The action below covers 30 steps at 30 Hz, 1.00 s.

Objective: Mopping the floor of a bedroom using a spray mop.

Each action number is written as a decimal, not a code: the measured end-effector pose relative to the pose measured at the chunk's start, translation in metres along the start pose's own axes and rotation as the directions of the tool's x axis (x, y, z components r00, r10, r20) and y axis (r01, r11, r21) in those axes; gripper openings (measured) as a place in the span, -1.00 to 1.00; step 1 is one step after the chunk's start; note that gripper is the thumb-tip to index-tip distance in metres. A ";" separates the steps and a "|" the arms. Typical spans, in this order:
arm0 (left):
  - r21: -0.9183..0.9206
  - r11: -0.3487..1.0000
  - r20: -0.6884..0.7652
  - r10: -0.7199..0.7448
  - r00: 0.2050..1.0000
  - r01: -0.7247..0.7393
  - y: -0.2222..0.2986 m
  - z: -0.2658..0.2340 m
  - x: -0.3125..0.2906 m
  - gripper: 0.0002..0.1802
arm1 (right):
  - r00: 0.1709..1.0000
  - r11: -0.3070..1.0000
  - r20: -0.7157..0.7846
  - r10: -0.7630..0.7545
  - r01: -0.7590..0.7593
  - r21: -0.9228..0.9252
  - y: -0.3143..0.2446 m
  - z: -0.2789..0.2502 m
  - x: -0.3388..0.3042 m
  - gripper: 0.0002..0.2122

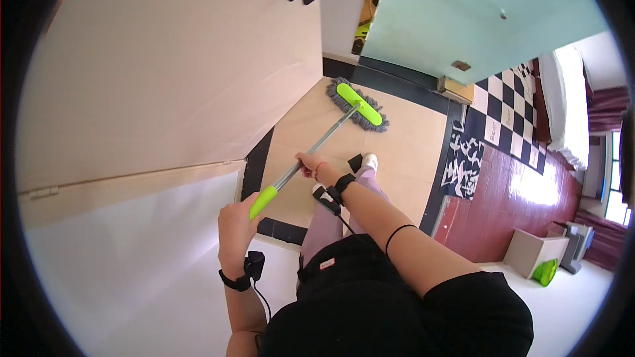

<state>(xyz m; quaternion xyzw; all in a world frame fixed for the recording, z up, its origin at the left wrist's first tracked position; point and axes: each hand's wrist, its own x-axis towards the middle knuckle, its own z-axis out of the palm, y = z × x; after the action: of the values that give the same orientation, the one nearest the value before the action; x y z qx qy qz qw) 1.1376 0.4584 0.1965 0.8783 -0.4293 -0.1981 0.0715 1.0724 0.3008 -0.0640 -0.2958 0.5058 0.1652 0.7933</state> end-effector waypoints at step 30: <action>0.178 0.785 0.513 0.440 0.737 -0.593 0.340 0.040 0.137 -0.45 | 0.987 0.695 -0.038 -0.159 0.139 0.706 0.017 -0.336 -0.154 -0.78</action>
<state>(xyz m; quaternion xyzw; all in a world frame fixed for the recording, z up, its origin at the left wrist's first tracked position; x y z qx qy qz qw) 0.9497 0.1419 0.2212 0.6510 -0.6905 -0.2902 -0.1235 0.7589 0.1056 -0.0356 -0.0078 0.4946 -0.1017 0.8631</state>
